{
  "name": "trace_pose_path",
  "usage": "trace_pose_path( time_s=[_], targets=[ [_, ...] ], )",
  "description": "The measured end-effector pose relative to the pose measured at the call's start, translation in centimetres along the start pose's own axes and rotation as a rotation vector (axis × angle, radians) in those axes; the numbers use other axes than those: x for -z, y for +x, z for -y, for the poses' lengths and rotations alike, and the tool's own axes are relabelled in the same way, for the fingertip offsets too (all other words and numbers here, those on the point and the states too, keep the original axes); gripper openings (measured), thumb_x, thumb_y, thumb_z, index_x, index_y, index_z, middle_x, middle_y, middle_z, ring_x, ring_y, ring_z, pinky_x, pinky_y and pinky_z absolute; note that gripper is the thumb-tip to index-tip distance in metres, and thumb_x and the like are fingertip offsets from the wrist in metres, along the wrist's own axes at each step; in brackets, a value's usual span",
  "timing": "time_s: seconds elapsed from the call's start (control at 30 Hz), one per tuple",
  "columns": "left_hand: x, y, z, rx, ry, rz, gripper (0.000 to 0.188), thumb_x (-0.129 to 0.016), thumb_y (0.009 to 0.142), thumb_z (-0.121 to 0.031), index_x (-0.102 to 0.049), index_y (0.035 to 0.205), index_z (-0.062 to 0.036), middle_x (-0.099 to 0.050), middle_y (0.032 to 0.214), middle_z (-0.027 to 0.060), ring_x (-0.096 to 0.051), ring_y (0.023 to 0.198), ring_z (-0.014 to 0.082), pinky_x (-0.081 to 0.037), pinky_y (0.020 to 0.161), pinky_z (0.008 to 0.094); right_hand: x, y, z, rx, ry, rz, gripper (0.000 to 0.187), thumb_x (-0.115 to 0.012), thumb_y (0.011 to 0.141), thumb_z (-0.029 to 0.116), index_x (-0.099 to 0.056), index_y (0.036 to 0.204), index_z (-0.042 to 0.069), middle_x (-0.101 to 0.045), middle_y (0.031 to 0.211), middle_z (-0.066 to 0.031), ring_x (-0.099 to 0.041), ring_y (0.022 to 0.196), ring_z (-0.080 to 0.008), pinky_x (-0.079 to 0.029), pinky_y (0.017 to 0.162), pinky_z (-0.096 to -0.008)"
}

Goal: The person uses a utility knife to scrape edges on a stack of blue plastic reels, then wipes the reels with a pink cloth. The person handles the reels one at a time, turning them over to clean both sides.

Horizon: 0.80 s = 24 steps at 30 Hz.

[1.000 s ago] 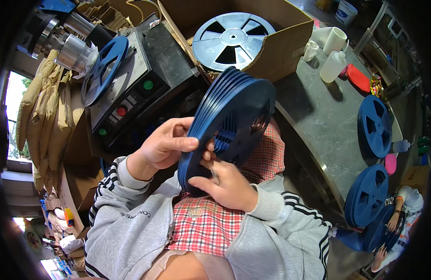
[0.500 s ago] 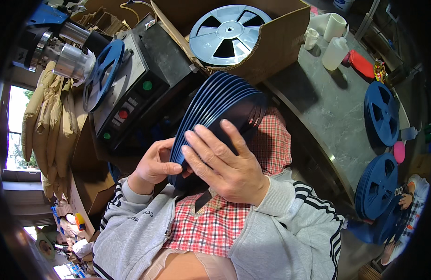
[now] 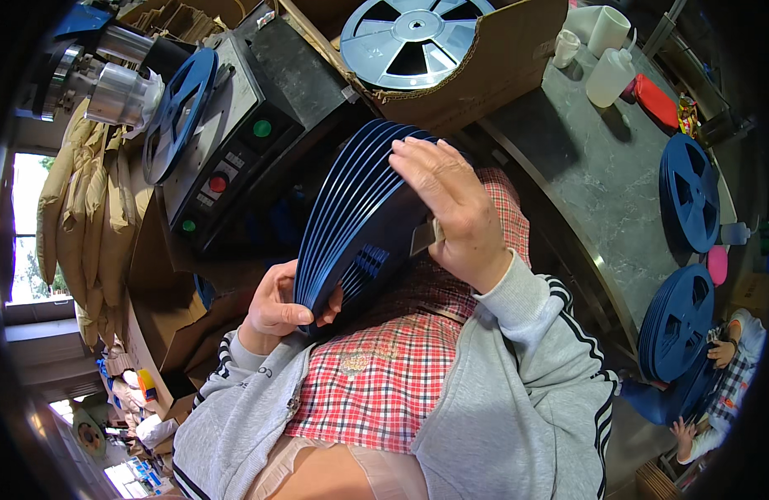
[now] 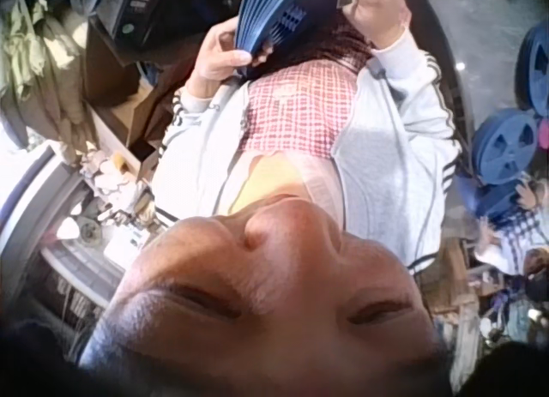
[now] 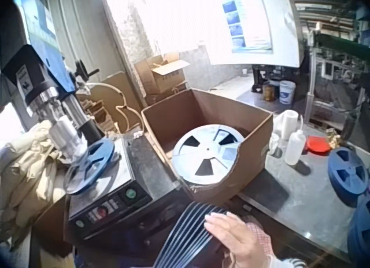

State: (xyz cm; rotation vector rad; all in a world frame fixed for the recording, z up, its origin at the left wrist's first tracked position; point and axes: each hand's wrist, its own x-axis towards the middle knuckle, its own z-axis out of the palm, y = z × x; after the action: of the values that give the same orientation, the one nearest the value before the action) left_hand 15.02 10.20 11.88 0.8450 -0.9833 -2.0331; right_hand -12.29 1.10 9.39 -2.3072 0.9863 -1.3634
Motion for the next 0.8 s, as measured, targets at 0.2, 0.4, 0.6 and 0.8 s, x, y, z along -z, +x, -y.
trace_pose_path(
  time_s=[0.2,0.4,0.6,0.8],
  targets=[
    [0.8,-1.5,0.5,-0.011,-0.026,-0.001,0.062,-0.083,0.073,-0.011,-0.055,0.125,0.0083,-0.068,0.097,0.0209,-0.07,0.079,0.0227,-0.059,0.072,0.0334,-1.2,-1.4,-3.1,-0.301,0.224,-0.027,0.059,-0.044,0.073,-0.013,-0.057,0.128,0.0,-0.06,0.13,-0.0191,-0.056,0.124,-0.0359,-0.041,0.109,-0.04],
    [1.5,-3.3,1.1,-0.03,-0.037,-0.015,0.063,-0.084,0.071,-0.009,-0.055,0.124,0.0095,-0.067,0.097,0.0227,-0.069,0.077,0.024,-0.059,0.071,0.0343,-3.3,-3.8,-5.8,-0.613,0.464,-0.007,0.056,-0.039,0.077,-0.01,-0.057,0.129,0.001,-0.063,0.126,-0.0175,-0.059,0.121,-0.0299,-0.042,0.107,-0.0358],
    [0.6,-3.8,0.8,-0.023,-0.066,-0.121,0.055,-0.087,0.064,-0.007,-0.061,0.109,0.0098,-0.068,0.085,0.023,-0.069,0.068,0.0243,-0.058,0.064,0.032,-6.6,-7.3,-8.0,-0.761,0.617,-0.096,0.047,-0.04,0.082,-0.011,-0.058,0.124,0.0,-0.065,0.119,-0.0133,-0.061,0.114,-0.0239,-0.045,0.102,-0.0334],
    [0.9,-4.8,1.2,-0.02,-0.052,-0.111,0.058,-0.088,0.061,-0.008,-0.061,0.108,0.0108,-0.068,0.083,0.0239,-0.068,0.067,0.0258,-0.057,0.062,0.032,-4.5,-5.8,-7.0,-0.712,0.662,-0.042,0.048,-0.041,0.084,-0.013,-0.059,0.126,0.001,-0.068,0.112,-0.0106,-0.065,0.105,-0.0191,-0.049,0.094,-0.0286]
  ],
)
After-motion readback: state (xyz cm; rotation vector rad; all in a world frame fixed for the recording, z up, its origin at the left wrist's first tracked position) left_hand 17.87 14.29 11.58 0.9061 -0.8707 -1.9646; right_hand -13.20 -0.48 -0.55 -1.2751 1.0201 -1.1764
